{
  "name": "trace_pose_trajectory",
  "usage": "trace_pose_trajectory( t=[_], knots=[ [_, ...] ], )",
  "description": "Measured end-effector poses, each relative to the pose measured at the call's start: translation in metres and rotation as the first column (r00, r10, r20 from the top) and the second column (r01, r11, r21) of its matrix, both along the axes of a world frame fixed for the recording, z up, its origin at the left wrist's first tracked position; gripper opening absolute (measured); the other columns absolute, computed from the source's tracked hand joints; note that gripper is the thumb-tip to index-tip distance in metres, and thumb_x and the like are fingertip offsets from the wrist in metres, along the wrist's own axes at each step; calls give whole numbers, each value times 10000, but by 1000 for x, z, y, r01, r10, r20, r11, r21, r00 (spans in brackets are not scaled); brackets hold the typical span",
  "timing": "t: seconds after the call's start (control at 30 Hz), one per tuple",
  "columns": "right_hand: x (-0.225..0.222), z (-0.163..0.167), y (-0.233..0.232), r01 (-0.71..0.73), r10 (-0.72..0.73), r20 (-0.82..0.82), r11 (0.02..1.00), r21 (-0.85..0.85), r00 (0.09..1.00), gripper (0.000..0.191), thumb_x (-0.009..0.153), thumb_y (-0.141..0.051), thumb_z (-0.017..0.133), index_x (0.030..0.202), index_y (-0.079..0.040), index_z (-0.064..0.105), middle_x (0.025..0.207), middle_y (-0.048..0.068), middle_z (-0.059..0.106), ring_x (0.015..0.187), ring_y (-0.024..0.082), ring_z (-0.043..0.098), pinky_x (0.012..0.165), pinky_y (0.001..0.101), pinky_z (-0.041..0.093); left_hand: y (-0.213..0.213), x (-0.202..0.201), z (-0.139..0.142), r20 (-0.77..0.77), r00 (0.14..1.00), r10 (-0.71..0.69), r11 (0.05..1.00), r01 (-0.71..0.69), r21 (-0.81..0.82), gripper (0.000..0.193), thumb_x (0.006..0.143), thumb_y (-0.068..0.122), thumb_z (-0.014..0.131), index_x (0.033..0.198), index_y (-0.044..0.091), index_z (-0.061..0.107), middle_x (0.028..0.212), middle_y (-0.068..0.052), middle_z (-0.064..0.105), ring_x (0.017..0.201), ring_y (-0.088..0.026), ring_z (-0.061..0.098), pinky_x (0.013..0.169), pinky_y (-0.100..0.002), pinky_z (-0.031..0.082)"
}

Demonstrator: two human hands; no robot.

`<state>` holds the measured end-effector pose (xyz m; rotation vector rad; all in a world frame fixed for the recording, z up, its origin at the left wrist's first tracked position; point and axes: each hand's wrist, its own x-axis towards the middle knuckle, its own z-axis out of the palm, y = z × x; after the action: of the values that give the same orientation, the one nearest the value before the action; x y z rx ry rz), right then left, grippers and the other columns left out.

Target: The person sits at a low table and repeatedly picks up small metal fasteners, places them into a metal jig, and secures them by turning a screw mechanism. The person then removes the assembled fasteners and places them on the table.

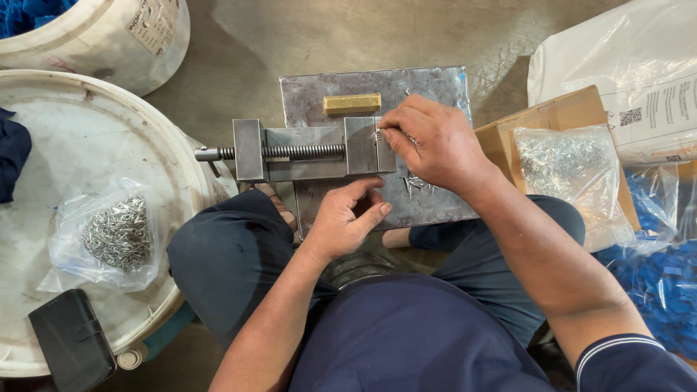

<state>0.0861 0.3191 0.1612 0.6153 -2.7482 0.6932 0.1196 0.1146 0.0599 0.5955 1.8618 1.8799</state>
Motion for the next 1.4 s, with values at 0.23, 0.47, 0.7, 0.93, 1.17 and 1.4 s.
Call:
trace_pose_trajectory(
  t=[0.23, 0.47, 0.7, 0.93, 1.17, 1.4],
  knots=[
    [29, -29, 23, 204, -203, -44, 978, 31, 978, 159, 987, -132, 715, 1140, -116, 752, 1145, 51, 697, 1131, 305, 603, 993, 478, 442, -2, 4, -8, -83, 993, 82, 995, -77, 63, 303, 955, 142, 751, 1190, -36, 680, 884, -13, 693, 779, -72, 613, 726, -233, 524],
    [57, -76, 30, 161, -148, -69, 950, 268, 987, 263, 982, -338, 723, 1220, -240, 773, 1542, -1, 537, 1516, 296, 304, 1227, 620, 21, 4, 11, -18, 49, 997, 58, 984, -66, 163, 216, 984, 44, 713, 1175, -37, 651, 904, 13, 662, 783, -42, 567, 702, -202, 476],
    [70, -65, 31, 162, -161, -31, 926, 341, 987, 379, 924, -430, 732, 1241, -226, 769, 1540, 2, 528, 1532, 302, 253, 1208, 646, 4, 4, 12, -13, -102, 992, 78, 996, -72, 60, 209, 972, 41, 730, 1150, -40, 658, 870, 7, 649, 749, -48, 556, 698, -207, 483],
    [106, -62, 27, 195, -197, -21, 940, 280, 980, 368, 940, -393, 749, 1253, -202, 768, 1532, 25, 541, 1518, 326, 279, 1204, 630, 43, 5, 11, -13, -131, 987, 94, 996, -93, 14, 218, 976, 85, 736, 1146, -34, 669, 883, -10, 678, 756, -56, 585, 703, -216, 499],
    [98, -63, 12, 260, -258, -35, 957, 130, 966, 186, 903, -253, 804, 1068, -174, 769, 1223, 13, 660, 1298, 279, 500, 1151, 562, 208, 3, 11, -8, -153, 985, 79, 997, -75, 32, 234, 976, 108, 742, 1159, -21, 676, 905, -33, 686, 786, -77, 604, 727, -236, 518],
    [85, -60, -1, 185, -188, 20, 979, 84, 982, 108, 879, -126, 769, 962, -81, 716, 1048, 71, 650, 1132, 319, 551, 1018, 421, 415, 2, 10, -4, -189, 977, 101, 995, -98, 23, 294, 941, 108, 743, 1192, -29, 670, 928, -83, 714, 818, -135, 666, 762, -270, 549]
  ],
)
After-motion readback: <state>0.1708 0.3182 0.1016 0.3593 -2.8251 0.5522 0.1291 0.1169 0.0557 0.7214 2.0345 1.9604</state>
